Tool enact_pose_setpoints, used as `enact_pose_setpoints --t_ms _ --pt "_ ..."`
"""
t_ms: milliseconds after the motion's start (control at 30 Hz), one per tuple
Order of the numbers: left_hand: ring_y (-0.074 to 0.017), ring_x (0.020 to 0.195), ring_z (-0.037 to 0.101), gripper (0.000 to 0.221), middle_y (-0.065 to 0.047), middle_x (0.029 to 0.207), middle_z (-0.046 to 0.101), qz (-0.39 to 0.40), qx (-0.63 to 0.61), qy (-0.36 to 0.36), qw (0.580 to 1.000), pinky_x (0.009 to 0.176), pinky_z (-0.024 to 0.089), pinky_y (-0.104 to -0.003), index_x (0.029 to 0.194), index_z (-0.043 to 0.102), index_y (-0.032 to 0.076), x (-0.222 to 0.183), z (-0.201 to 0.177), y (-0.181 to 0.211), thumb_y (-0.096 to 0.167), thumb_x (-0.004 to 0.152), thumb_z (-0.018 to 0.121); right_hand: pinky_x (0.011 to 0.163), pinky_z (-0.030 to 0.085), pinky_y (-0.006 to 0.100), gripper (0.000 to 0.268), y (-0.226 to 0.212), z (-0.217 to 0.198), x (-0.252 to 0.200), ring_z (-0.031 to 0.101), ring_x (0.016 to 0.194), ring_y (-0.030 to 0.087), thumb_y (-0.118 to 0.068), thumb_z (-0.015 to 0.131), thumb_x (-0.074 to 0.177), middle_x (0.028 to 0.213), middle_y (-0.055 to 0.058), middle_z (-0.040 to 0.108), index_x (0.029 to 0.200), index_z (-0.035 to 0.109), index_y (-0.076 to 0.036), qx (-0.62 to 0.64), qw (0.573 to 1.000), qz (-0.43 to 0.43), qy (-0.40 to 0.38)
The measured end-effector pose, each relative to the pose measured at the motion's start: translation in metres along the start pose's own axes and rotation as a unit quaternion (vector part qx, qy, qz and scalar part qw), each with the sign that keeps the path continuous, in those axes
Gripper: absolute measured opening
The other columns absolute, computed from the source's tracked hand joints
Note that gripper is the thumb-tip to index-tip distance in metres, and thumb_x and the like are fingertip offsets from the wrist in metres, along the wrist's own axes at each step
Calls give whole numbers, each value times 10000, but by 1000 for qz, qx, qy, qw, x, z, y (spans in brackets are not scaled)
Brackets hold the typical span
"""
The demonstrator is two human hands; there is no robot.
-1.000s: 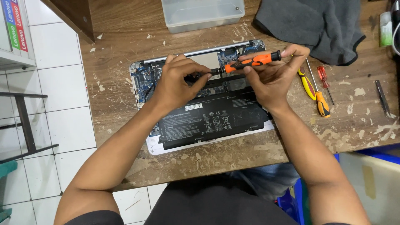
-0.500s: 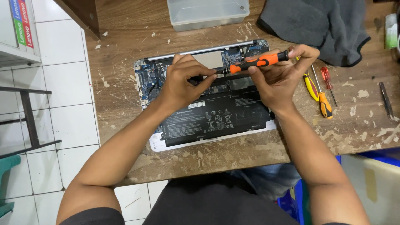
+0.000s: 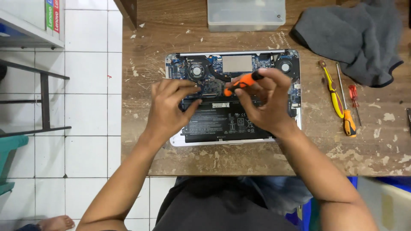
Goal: Replacing a laptop battery by positioning it in the chassis and securing it with screws using a screwdriver.
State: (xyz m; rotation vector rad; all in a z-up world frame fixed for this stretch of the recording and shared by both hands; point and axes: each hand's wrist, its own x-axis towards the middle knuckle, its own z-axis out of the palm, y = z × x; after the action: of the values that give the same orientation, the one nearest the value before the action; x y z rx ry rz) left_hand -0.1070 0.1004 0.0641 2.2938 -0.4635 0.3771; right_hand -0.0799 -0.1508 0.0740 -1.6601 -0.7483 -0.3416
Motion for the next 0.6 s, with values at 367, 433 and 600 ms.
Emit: enact_pose_setpoints --t_ms 367,433,600 --pt "-250 1106 560 258 9 1076 685 -30 24 53 998 1000 339 -430 1008 777 174 -36 13 -6 279 796 881 734 674 418 565 16 52 -1 784 856 371 93 675 958 1109 246 751 1390 317 27 -65 997 -23 -33" --pt "-258 1101 556 257 4 1067 679 -35 25 50 998 987 340 -430 1012 777 173 -34 13 -4 272 796 875 733 671 429 566 19 52 -1 778 850 377 95 656 967 1109 247 746 1400 301 15 -62 997 -25 -41" --pt "-266 1116 541 244 -11 1065 672 -52 16 51 997 994 324 -427 1011 781 163 -34 13 -2 253 804 872 730 671 417 570 19 52 1 783 858 362 91 650 974 1126 239 743 1405 285 11 -55 997 -34 -45"
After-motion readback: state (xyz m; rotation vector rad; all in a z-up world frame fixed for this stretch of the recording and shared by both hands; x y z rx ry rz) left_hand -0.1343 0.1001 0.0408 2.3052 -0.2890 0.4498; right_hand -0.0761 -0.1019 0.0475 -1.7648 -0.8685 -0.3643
